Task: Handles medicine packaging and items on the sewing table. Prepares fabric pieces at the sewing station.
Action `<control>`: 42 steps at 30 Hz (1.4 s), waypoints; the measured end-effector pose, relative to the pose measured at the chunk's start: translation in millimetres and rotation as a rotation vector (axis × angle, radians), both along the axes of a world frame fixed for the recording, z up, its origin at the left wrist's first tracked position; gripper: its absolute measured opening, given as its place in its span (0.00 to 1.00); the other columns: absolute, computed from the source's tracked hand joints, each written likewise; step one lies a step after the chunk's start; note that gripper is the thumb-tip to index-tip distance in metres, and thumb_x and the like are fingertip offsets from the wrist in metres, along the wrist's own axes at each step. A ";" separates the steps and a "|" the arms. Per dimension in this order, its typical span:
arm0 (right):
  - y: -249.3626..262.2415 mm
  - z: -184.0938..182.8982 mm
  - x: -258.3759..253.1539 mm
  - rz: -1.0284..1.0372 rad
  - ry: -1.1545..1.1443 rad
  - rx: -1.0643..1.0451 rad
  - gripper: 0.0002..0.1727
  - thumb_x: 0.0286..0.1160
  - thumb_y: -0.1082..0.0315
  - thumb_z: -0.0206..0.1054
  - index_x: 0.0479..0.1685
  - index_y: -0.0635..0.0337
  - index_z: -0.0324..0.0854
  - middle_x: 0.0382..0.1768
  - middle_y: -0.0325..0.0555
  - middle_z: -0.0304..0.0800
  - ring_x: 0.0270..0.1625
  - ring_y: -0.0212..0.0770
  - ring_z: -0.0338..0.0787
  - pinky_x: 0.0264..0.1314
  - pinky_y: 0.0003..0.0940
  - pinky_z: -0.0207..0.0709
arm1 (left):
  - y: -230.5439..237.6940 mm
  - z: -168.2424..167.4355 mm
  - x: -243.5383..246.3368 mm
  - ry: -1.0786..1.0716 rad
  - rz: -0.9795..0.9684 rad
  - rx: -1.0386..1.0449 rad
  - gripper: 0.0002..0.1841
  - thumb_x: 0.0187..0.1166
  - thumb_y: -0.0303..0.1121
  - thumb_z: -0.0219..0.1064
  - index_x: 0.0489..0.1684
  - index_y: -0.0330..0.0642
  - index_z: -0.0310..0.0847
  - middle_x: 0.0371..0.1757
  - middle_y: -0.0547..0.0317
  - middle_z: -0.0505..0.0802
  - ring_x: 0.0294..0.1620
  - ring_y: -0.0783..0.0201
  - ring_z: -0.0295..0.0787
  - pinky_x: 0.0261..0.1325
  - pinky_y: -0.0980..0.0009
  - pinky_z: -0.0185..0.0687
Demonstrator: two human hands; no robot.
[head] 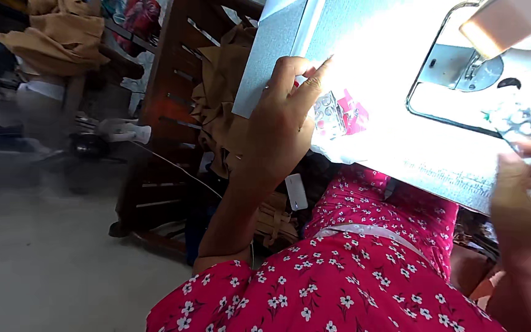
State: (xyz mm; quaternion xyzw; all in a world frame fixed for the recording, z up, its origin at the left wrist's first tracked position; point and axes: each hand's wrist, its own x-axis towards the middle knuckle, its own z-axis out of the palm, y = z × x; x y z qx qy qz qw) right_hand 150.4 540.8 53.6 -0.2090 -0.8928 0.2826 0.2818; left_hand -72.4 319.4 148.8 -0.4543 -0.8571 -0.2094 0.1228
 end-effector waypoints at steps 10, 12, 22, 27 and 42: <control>-77.9 38.1 -145.9 0.492 -0.673 -0.217 0.19 0.92 0.63 0.51 0.46 0.70 0.82 0.38 0.65 0.89 0.45 0.68 0.91 0.42 0.66 0.76 | 4.5 -28.3 11.7 -0.055 -0.063 0.014 0.20 0.71 0.15 0.62 0.58 0.35 0.91 0.55 0.38 0.89 0.49 0.52 0.88 0.52 0.67 0.84; -76.7 28.0 -151.3 0.491 -0.715 -0.270 0.19 0.89 0.62 0.55 0.44 0.71 0.83 0.40 0.65 0.89 0.48 0.67 0.90 0.45 0.67 0.75 | 5.2 -37.3 15.9 -0.060 -0.073 0.033 0.19 0.71 0.15 0.62 0.58 0.34 0.91 0.54 0.38 0.90 0.49 0.52 0.89 0.52 0.68 0.84; -70.9 1.7 -153.6 0.655 -0.445 -0.812 0.14 0.84 0.72 0.58 0.60 0.60 0.86 0.42 0.44 0.88 0.32 0.32 0.78 0.38 0.36 0.73 | -7.6 -45.7 12.5 -0.021 -0.043 0.029 0.19 0.73 0.19 0.62 0.58 0.40 0.93 0.60 0.36 0.90 0.61 0.43 0.85 0.62 0.56 0.79; -72.1 12.1 -159.2 0.771 -0.478 -0.957 0.23 0.87 0.77 0.51 0.76 0.57 0.78 0.41 0.43 0.84 0.25 0.25 0.65 0.29 0.25 0.62 | -14.8 -44.5 11.3 -0.205 0.117 -0.259 0.36 0.65 0.31 0.71 0.83 0.46 0.74 0.89 0.36 0.66 0.89 0.27 0.55 0.80 0.29 0.56; -82.0 39.7 -119.7 0.479 -0.363 -0.061 0.14 0.83 0.70 0.58 0.52 0.61 0.90 0.37 0.60 0.87 0.37 0.62 0.89 0.30 0.57 0.75 | -13.1 -35.9 -1.4 0.107 0.268 -0.052 0.24 0.71 0.16 0.60 0.66 0.37 0.88 0.55 0.43 0.96 0.49 0.49 0.97 0.46 0.58 0.89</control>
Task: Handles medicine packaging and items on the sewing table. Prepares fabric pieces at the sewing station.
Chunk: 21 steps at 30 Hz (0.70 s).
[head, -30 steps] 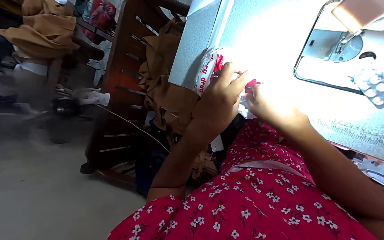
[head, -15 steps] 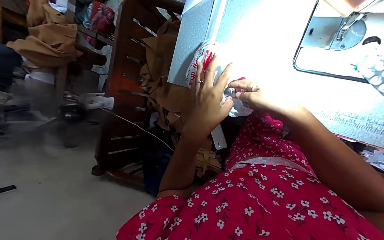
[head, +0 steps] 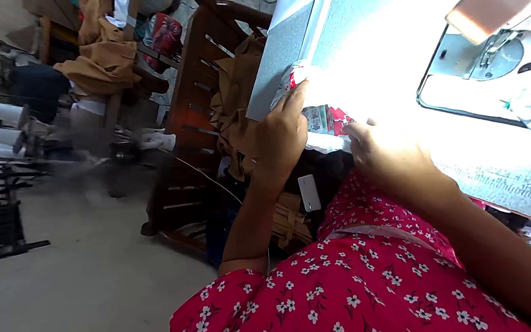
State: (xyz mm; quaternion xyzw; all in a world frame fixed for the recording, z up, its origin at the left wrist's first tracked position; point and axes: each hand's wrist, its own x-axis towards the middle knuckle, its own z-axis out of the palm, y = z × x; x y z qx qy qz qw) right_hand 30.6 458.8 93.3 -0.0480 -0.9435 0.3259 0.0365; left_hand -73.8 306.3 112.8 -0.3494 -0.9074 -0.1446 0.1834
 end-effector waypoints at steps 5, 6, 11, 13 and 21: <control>1.7 8.4 6.4 -0.031 0.192 -0.003 0.12 0.82 0.71 0.58 0.45 0.66 0.88 0.36 0.58 0.86 0.29 0.58 0.87 0.23 0.52 0.73 | 2.2 17.4 -13.2 -0.087 -0.033 -0.026 0.24 0.71 0.17 0.60 0.68 0.38 0.87 0.53 0.45 0.97 0.50 0.51 0.97 0.53 0.58 0.89; 1.3 11.0 7.5 -0.033 0.221 0.006 0.11 0.81 0.72 0.59 0.44 0.66 0.87 0.37 0.59 0.84 0.30 0.59 0.86 0.23 0.53 0.72 | 3.7 19.1 -14.9 -0.098 -0.043 -0.029 0.24 0.71 0.17 0.60 0.67 0.38 0.87 0.53 0.44 0.97 0.51 0.50 0.97 0.53 0.57 0.89; -6.1 3.8 -1.7 0.046 0.571 -0.056 0.13 0.75 0.82 0.59 0.45 0.67 0.91 0.44 0.59 0.92 0.38 0.54 0.92 0.35 0.41 0.82 | 10.3 23.6 -14.3 -0.145 -0.055 -0.059 0.23 0.72 0.18 0.61 0.68 0.38 0.87 0.53 0.44 0.97 0.50 0.48 0.97 0.51 0.51 0.88; -7.1 -2.6 -9.2 0.088 0.523 -0.118 0.14 0.75 0.82 0.59 0.49 0.67 0.90 0.44 0.59 0.93 0.43 0.57 0.93 0.41 0.46 0.85 | 11.9 22.3 -13.5 -0.166 -0.061 -0.060 0.23 0.72 0.18 0.61 0.67 0.37 0.87 0.53 0.44 0.97 0.50 0.47 0.96 0.50 0.50 0.88; -1.5 -21.3 -50.3 0.244 0.125 -0.046 0.15 0.75 0.82 0.60 0.56 0.68 0.87 0.44 0.68 0.91 0.46 0.68 0.93 0.45 0.61 0.83 | 15.8 8.2 -5.6 -0.119 -0.098 -0.024 0.25 0.70 0.16 0.61 0.68 0.35 0.86 0.50 0.41 0.96 0.45 0.45 0.96 0.43 0.52 0.88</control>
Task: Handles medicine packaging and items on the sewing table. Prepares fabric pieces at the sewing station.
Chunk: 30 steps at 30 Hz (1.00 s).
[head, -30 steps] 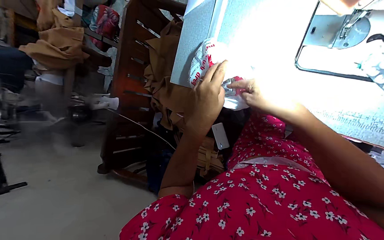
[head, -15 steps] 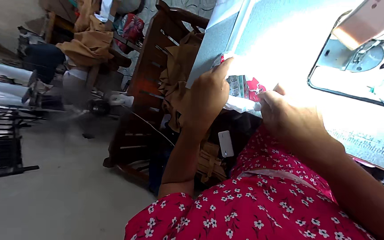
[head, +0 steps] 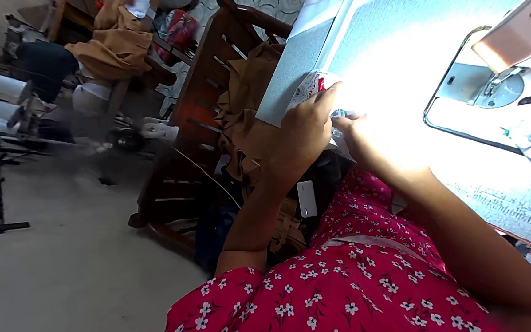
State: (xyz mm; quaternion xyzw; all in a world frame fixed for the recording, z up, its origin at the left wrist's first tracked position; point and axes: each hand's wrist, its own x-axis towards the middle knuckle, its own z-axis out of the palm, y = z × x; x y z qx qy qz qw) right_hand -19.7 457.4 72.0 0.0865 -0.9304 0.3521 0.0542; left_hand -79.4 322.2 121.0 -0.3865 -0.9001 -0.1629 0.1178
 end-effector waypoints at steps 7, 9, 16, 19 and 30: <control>-2.7 -11.7 -14.8 0.030 0.278 0.053 0.06 0.69 0.83 0.65 0.36 0.73 0.87 0.34 0.67 0.86 0.33 0.66 0.90 0.31 0.56 0.81 | -0.4 15.5 -17.3 -0.003 0.076 -0.002 0.27 0.70 0.16 0.60 0.69 0.40 0.86 0.52 0.44 0.97 0.47 0.45 0.97 0.45 0.47 0.88; -2.2 -10.6 -16.9 0.007 0.289 0.026 0.06 0.70 0.82 0.65 0.37 0.71 0.88 0.34 0.65 0.87 0.32 0.65 0.90 0.30 0.55 0.80 | 1.1 20.8 -21.4 -0.024 0.077 -0.022 0.27 0.69 0.16 0.60 0.70 0.41 0.86 0.51 0.43 0.97 0.47 0.43 0.96 0.45 0.45 0.87; -17.3 -0.8 -30.1 -0.035 0.015 0.074 0.07 0.71 0.83 0.63 0.40 0.73 0.87 0.38 0.70 0.90 0.44 0.70 0.92 0.42 0.63 0.82 | 8.8 16.4 -18.5 0.101 0.046 -0.057 0.27 0.68 0.14 0.63 0.69 0.40 0.87 0.44 0.41 0.97 0.39 0.42 0.96 0.37 0.48 0.86; -17.2 -8.6 -30.2 -0.051 0.037 0.121 0.07 0.72 0.82 0.63 0.39 0.72 0.87 0.36 0.67 0.90 0.42 0.69 0.92 0.39 0.62 0.82 | 4.4 12.4 -18.0 0.106 0.042 -0.056 0.26 0.69 0.15 0.62 0.67 0.41 0.88 0.45 0.41 0.97 0.39 0.42 0.96 0.35 0.48 0.86; -13.0 -3.0 -26.0 -0.098 -0.225 0.090 0.14 0.76 0.75 0.62 0.57 0.64 0.87 0.47 0.66 0.91 0.51 0.69 0.92 0.46 0.69 0.80 | -1.8 4.9 -22.5 -0.063 -0.038 -0.063 0.27 0.67 0.14 0.63 0.69 0.38 0.86 0.56 0.41 0.95 0.54 0.41 0.95 0.53 0.45 0.87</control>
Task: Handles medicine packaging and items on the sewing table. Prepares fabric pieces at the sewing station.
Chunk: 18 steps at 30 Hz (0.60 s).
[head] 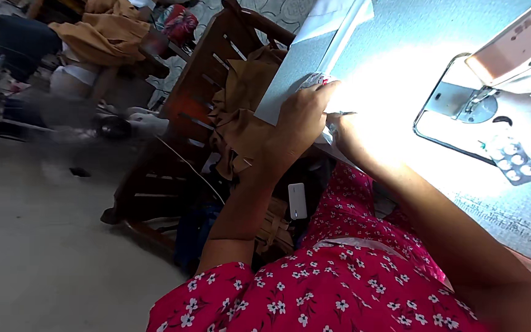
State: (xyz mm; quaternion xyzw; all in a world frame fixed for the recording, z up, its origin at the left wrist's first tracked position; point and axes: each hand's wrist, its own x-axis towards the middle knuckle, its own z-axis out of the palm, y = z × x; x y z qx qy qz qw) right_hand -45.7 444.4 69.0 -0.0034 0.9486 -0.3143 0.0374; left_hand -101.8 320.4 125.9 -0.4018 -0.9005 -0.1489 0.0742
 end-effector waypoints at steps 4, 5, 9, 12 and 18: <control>2.2 1.3 2.1 -0.068 0.053 -0.128 0.13 0.75 0.76 0.61 0.51 0.66 0.89 0.43 0.63 0.93 0.49 0.66 0.92 0.46 0.68 0.77 | 0.7 0.6 -1.3 -0.016 0.010 0.017 0.27 0.66 0.14 0.64 0.69 0.39 0.86 0.58 0.41 0.95 0.57 0.42 0.94 0.56 0.45 0.86; 1.4 1.2 1.9 -0.091 0.041 -0.168 0.11 0.74 0.76 0.63 0.48 0.67 0.89 0.43 0.63 0.92 0.48 0.66 0.91 0.46 0.67 0.76 | 0.8 0.1 -1.5 -0.017 0.008 0.017 0.27 0.67 0.14 0.64 0.69 0.39 0.86 0.59 0.41 0.95 0.58 0.42 0.94 0.56 0.45 0.86; -1.1 -1.9 0.6 -0.160 0.013 -0.298 0.10 0.73 0.75 0.64 0.43 0.67 0.91 0.39 0.60 0.93 0.46 0.60 0.90 0.46 0.63 0.74 | -2.2 -2.5 -2.8 -0.018 -0.030 0.043 0.27 0.66 0.14 0.65 0.68 0.37 0.86 0.58 0.41 0.95 0.58 0.43 0.94 0.57 0.46 0.86; -1.9 -9.1 0.1 -0.110 0.128 -0.217 0.12 0.76 0.74 0.62 0.46 0.61 0.92 0.40 0.58 0.94 0.46 0.61 0.93 0.46 0.64 0.78 | -4.9 -3.0 -5.4 -0.040 -0.035 0.061 0.27 0.65 0.14 0.64 0.68 0.38 0.86 0.59 0.43 0.95 0.60 0.45 0.94 0.60 0.47 0.86; -6.6 -21.6 -3.7 0.037 0.344 -0.014 0.08 0.74 0.74 0.64 0.42 0.65 0.90 0.38 0.65 0.91 0.40 0.68 0.93 0.35 0.64 0.81 | -8.8 -8.5 -8.9 -0.028 -0.073 0.092 0.25 0.68 0.15 0.64 0.67 0.36 0.87 0.58 0.43 0.95 0.58 0.46 0.95 0.60 0.50 0.87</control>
